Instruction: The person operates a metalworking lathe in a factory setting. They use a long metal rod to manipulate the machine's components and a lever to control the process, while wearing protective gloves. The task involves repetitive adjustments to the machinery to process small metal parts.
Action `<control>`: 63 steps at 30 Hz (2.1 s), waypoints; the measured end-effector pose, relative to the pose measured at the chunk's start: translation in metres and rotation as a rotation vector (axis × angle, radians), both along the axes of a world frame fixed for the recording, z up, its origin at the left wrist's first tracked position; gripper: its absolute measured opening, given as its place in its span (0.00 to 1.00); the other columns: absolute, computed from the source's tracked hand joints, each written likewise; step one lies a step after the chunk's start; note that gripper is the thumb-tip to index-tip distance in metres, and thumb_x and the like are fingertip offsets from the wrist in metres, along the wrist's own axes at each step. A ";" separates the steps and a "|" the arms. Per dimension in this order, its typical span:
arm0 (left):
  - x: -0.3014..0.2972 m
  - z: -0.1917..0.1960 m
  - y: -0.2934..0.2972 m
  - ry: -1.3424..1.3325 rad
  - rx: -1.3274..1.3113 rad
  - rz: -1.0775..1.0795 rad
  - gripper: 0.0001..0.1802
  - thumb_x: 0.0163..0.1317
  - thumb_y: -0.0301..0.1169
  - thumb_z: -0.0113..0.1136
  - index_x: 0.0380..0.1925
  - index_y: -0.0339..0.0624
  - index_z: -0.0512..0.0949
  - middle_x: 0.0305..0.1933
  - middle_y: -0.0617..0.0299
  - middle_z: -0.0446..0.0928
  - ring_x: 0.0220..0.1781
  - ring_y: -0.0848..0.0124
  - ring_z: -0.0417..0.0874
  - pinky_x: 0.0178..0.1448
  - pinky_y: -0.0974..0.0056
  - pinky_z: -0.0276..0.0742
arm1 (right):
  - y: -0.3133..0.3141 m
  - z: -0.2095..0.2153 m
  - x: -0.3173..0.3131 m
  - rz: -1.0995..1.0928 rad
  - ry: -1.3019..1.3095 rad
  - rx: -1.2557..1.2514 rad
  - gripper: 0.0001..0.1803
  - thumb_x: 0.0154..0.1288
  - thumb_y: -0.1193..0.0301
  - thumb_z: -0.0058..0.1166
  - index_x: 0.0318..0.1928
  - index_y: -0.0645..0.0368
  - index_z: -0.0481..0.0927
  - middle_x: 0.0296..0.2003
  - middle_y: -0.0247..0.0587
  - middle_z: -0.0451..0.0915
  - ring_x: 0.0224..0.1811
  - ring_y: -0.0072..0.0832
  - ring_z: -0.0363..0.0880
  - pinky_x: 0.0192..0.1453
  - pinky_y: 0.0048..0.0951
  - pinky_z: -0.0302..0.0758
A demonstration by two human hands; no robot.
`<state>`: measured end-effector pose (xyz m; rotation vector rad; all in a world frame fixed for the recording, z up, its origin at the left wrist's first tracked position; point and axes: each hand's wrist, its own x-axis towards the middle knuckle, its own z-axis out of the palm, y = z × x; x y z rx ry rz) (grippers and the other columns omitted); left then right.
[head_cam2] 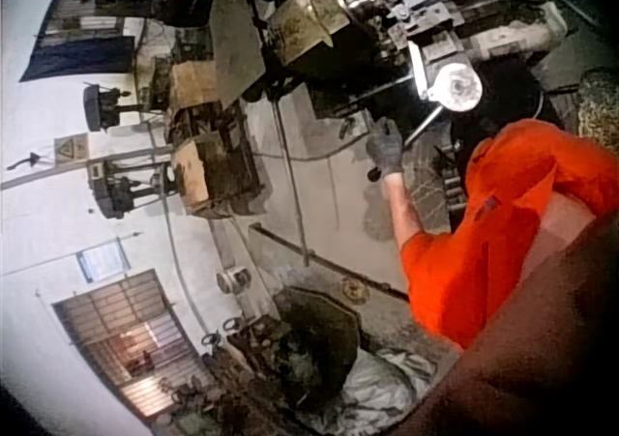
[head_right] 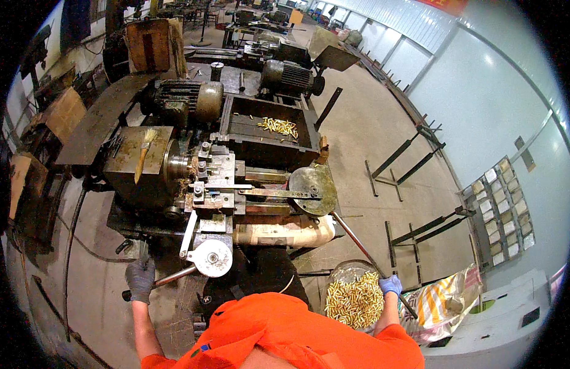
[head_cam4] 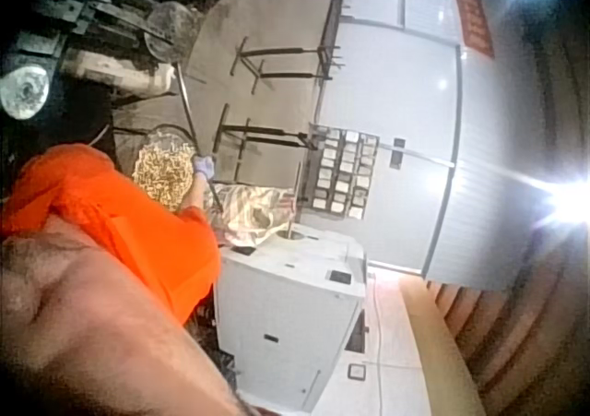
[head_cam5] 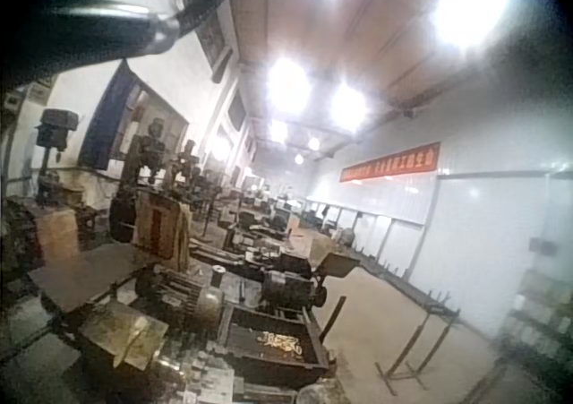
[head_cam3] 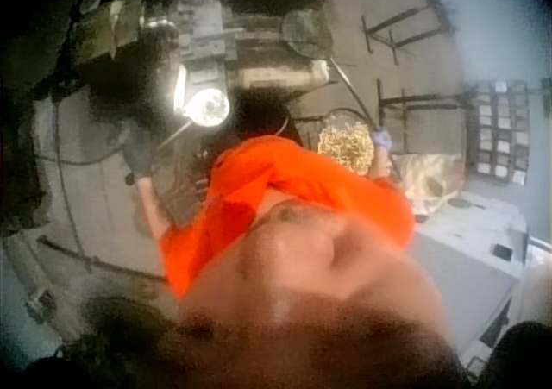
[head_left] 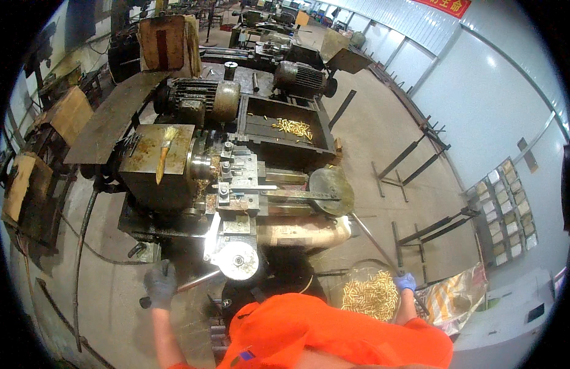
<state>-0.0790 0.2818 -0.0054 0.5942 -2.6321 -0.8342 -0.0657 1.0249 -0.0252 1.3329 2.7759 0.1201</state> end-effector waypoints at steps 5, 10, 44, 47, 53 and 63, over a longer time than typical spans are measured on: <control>-0.004 0.004 0.002 -0.078 -0.023 -0.016 0.10 0.54 0.36 0.57 0.27 0.41 0.79 0.25 0.47 0.75 0.26 0.51 0.77 0.31 0.57 0.71 | 0.005 0.000 0.003 0.050 0.012 0.000 0.23 0.41 0.56 0.59 0.37 0.58 0.83 0.38 0.54 0.80 0.44 0.48 0.79 0.47 0.39 0.75; -0.001 -0.015 -0.005 0.081 0.109 -0.062 0.09 0.53 0.35 0.58 0.29 0.43 0.80 0.26 0.50 0.78 0.27 0.52 0.78 0.32 0.59 0.73 | -0.030 -0.013 -0.034 0.180 0.100 0.015 0.24 0.42 0.49 0.58 0.33 0.56 0.84 0.34 0.55 0.81 0.40 0.49 0.80 0.45 0.40 0.75; 0.122 -0.003 0.070 -0.420 0.688 0.565 0.15 0.59 0.36 0.53 0.22 0.36 0.77 0.12 0.61 0.69 0.09 0.73 0.69 0.13 0.68 0.61 | 0.073 -0.034 -0.381 0.633 0.132 0.469 0.23 0.52 0.56 0.55 0.48 0.52 0.77 0.45 0.48 0.78 0.47 0.45 0.75 0.55 0.47 0.66; 0.129 0.001 0.094 -0.444 0.666 0.667 0.15 0.59 0.36 0.55 0.20 0.34 0.75 0.12 0.61 0.69 0.08 0.72 0.69 0.11 0.67 0.60 | 0.069 -0.023 -0.359 0.514 0.100 0.249 0.20 0.54 0.54 0.54 0.42 0.53 0.80 0.41 0.50 0.79 0.45 0.46 0.75 0.53 0.44 0.67; 0.130 0.000 0.103 -0.456 0.744 0.730 0.16 0.59 0.35 0.53 0.17 0.35 0.73 0.11 0.61 0.68 0.08 0.72 0.68 0.10 0.67 0.59 | 0.080 -0.030 -0.325 0.534 0.074 0.295 0.23 0.57 0.48 0.49 0.34 0.54 0.83 0.33 0.50 0.81 0.40 0.48 0.76 0.46 0.42 0.70; 0.135 -0.001 0.114 -0.395 0.754 0.746 0.17 0.59 0.35 0.50 0.16 0.35 0.72 0.11 0.59 0.68 0.09 0.72 0.69 0.11 0.67 0.59 | 0.060 -0.018 -0.304 0.477 0.063 0.257 0.19 0.55 0.51 0.51 0.26 0.54 0.81 0.28 0.52 0.79 0.35 0.49 0.77 0.41 0.44 0.70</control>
